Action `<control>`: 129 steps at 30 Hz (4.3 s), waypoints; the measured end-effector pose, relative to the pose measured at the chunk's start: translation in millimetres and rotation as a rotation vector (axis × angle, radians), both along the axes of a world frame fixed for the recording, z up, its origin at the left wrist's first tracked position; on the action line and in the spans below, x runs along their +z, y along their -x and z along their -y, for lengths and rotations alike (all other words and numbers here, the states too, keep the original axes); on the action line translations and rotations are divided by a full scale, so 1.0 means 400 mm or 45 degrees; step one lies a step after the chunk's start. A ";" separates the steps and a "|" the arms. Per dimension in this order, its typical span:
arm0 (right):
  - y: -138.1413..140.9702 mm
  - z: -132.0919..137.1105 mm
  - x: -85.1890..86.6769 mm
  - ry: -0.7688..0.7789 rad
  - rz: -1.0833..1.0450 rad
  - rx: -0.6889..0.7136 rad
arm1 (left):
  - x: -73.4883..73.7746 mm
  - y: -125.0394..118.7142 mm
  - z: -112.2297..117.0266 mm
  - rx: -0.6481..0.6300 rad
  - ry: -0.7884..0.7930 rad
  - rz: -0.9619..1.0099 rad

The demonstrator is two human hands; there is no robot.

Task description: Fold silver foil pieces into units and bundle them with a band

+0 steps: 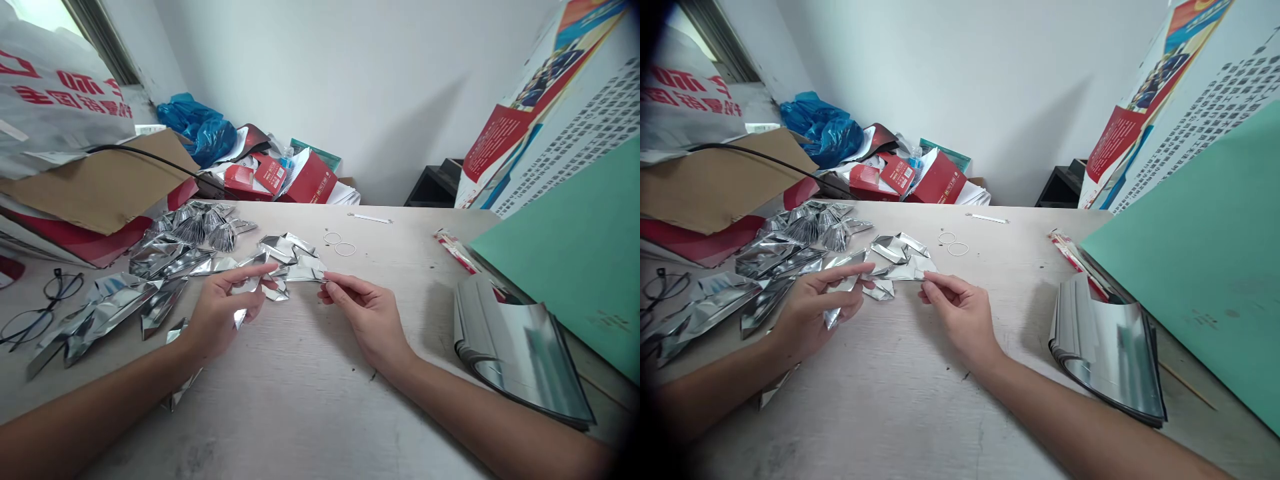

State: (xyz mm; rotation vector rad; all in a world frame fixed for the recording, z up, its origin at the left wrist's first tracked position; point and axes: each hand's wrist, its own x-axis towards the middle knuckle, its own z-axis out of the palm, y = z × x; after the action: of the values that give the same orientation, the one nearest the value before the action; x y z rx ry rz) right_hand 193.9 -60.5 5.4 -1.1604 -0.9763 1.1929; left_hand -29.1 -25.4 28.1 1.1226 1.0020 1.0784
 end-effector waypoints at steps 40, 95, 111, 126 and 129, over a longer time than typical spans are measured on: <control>-0.007 -0.010 -0.010 -0.004 -0.121 0.055 | -0.023 -0.013 0.033 -0.349 -0.220 -0.400; -0.020 -0.024 -0.042 -0.304 1.391 0.108 | -0.022 -0.010 0.051 -0.507 -0.272 -0.760; -0.029 -0.002 -0.040 -0.550 1.820 -0.024 | -0.021 -0.015 0.007 0.113 -0.173 -0.848; -0.025 0.005 -0.038 -0.668 1.558 0.076 | -0.016 -0.018 0.004 0.090 -0.232 -0.734; -0.024 -0.003 -0.025 -0.473 1.166 0.122 | -0.021 -0.016 0.002 0.090 -0.227 -0.698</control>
State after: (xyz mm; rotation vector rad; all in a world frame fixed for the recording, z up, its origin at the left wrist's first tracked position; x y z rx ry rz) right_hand 203.5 -59.1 -4.8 -1.3699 -1.8595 0.4631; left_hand -22.8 -26.1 19.7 1.5881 1.3984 0.9453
